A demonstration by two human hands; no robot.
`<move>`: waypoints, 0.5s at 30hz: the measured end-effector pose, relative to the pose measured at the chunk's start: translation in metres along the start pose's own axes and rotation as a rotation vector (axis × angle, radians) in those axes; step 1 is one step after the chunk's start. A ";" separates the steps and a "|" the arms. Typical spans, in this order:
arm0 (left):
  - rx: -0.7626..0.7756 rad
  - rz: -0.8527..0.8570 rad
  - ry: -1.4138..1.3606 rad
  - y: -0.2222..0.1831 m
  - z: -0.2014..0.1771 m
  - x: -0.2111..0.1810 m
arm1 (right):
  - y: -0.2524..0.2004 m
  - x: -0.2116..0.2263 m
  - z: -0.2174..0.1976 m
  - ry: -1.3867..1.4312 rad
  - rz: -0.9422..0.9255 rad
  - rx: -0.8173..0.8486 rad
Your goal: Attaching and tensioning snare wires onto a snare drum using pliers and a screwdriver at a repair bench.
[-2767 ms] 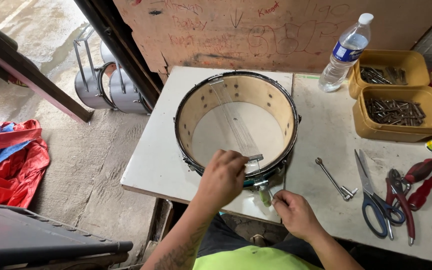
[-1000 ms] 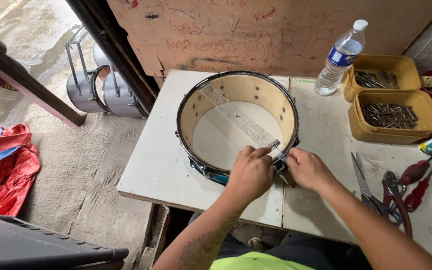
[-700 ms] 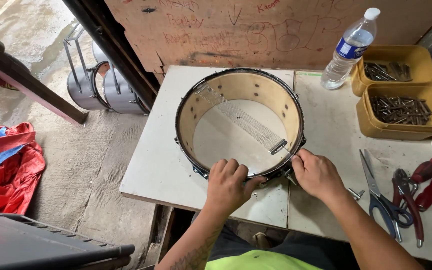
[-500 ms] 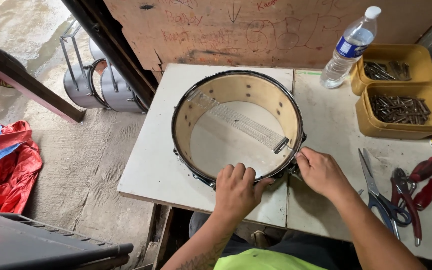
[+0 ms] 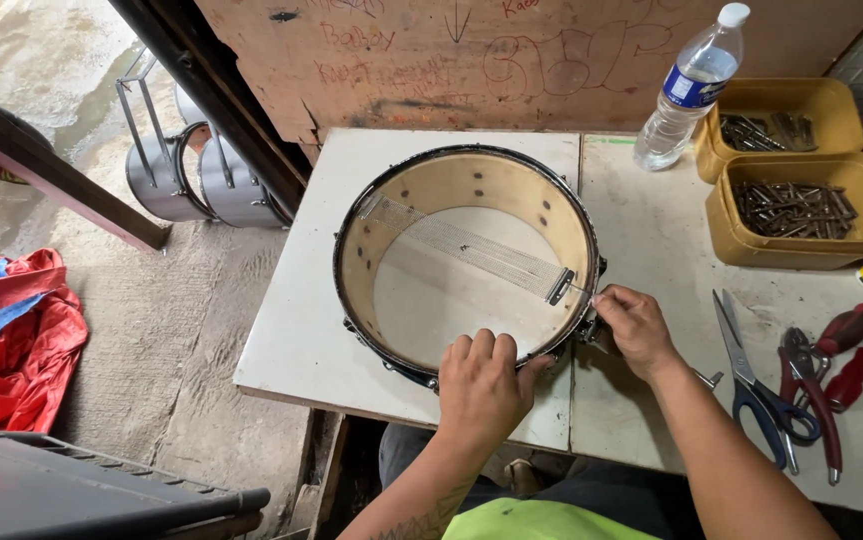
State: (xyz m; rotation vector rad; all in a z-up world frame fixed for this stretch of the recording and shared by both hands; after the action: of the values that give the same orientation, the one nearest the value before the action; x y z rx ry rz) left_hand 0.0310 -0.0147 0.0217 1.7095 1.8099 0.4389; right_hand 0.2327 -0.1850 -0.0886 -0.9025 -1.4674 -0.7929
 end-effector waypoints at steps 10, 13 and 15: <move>0.039 -0.014 0.020 0.001 0.003 0.001 | 0.006 -0.009 -0.010 0.111 0.143 0.168; 0.004 -0.010 0.018 0.000 0.002 0.000 | 0.009 -0.021 -0.010 0.194 0.147 0.106; -0.005 0.010 0.016 0.000 0.000 0.000 | 0.010 -0.025 -0.010 0.219 0.117 0.089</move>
State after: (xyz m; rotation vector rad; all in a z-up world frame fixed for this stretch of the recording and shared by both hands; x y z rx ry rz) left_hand 0.0307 -0.0152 0.0217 1.7177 1.8108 0.4621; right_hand 0.2468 -0.1913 -0.1131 -0.7995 -1.2376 -0.7108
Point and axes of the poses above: each hand's wrist, its own y-axis towards the middle knuckle, its own z-axis out of the palm, x = y × z, the point moved 4 cm from there along y, towards the middle knuckle, and after that the axes turned 5 degrees about z, right-handed, at the moved point
